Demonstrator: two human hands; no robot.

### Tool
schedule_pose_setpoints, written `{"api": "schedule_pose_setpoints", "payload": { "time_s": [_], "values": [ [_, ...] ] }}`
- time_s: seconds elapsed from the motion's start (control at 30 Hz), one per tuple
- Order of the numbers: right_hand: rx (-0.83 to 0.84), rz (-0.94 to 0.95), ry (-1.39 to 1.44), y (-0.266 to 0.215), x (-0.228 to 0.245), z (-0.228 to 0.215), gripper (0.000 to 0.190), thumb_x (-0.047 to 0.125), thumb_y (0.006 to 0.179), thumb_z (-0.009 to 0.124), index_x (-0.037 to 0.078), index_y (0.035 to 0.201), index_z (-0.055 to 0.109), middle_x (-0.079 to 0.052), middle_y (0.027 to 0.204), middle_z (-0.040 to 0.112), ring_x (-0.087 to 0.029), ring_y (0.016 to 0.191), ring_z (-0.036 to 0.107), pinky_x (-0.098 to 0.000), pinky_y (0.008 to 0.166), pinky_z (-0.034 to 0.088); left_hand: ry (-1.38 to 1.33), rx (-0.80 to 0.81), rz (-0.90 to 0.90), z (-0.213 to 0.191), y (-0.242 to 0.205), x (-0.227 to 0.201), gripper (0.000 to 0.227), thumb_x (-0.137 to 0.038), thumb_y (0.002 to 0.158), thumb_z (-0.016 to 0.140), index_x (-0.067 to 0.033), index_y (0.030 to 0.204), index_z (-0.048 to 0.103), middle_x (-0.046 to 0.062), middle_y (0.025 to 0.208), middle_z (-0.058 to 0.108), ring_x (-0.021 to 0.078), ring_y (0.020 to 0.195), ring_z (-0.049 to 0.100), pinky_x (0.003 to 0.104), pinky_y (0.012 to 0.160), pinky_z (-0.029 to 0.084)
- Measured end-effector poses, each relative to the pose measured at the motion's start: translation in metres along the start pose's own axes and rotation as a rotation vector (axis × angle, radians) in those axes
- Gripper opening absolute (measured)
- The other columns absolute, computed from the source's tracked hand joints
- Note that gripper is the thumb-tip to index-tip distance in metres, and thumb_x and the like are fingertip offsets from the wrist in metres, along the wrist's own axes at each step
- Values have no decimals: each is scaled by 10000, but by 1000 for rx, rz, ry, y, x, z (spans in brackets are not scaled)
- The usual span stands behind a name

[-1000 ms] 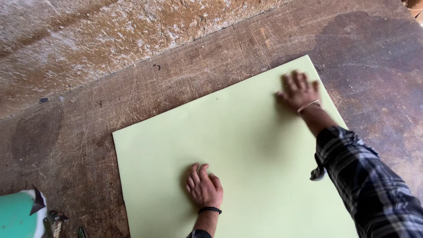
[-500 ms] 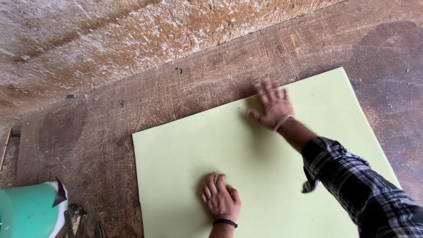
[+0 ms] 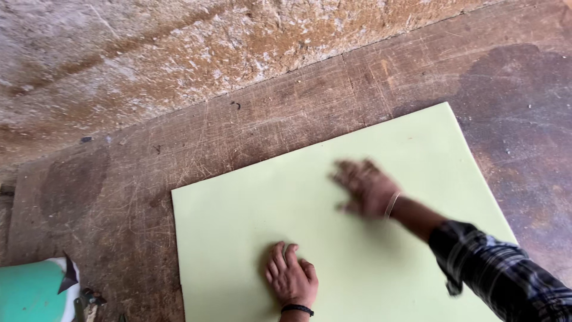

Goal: The person smooths a black fabric sheet on a wooden workbench, then uses large shears to cut the fabric into a rectangular piece. The person then places a light green foam sheet on the bench and cuts it with the shears, trimming the edges to match the fabric size.

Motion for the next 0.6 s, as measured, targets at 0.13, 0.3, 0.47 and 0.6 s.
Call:
{"api": "schedule_pose_setpoints", "payload": {
  "time_s": [0.13, 0.3, 0.47, 0.6],
  "values": [
    [-638, 908, 468, -57, -201, 0, 989, 745, 962, 345, 37, 1590, 62, -244, 1642, -8, -381, 1535, 2, -540, 1190, 24, 12, 11, -5, 1, -2, 3, 422, -237, 795, 608, -138, 1205, 592, 124, 1413, 505, 325, 1325, 447, 506, 1075, 322],
    [-281, 85, 33, 45, -13, 71, 904, 737, 940, 349, 219, 1631, 84, -115, 1706, -18, -353, 1550, 13, -538, 1225, 29, 13, -24, 11, -5, -4, -4, 424, -219, 793, 610, -124, 1205, 592, 137, 1414, 500, 347, 1329, 436, 520, 1091, 311],
    [-133, -96, 0, 95, 36, 24, 929, 765, 931, 315, 225, 1633, 39, -47, 1720, -1, -245, 1579, 47, -507, 1269, 27, -32, 51, -34, -1, -2, 1, 455, -216, 771, 635, -123, 1215, 594, 138, 1428, 482, 346, 1327, 421, 541, 1103, 281],
    [-686, 591, 413, 49, -129, -52, 1021, 771, 943, 318, 49, 1629, 94, -203, 1703, 55, -352, 1579, 40, -555, 1243, 78, -47, 83, -41, 2, 1, 2, 453, -219, 778, 633, -118, 1218, 589, 148, 1428, 477, 353, 1332, 411, 536, 1106, 279]
  ]
}}
Point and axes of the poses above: each hand's wrist, its own y-axis towards the middle knuckle, its own z-axis out of the palm, x = y × z, the point moved 8 cm from there along y, towards the middle knuckle
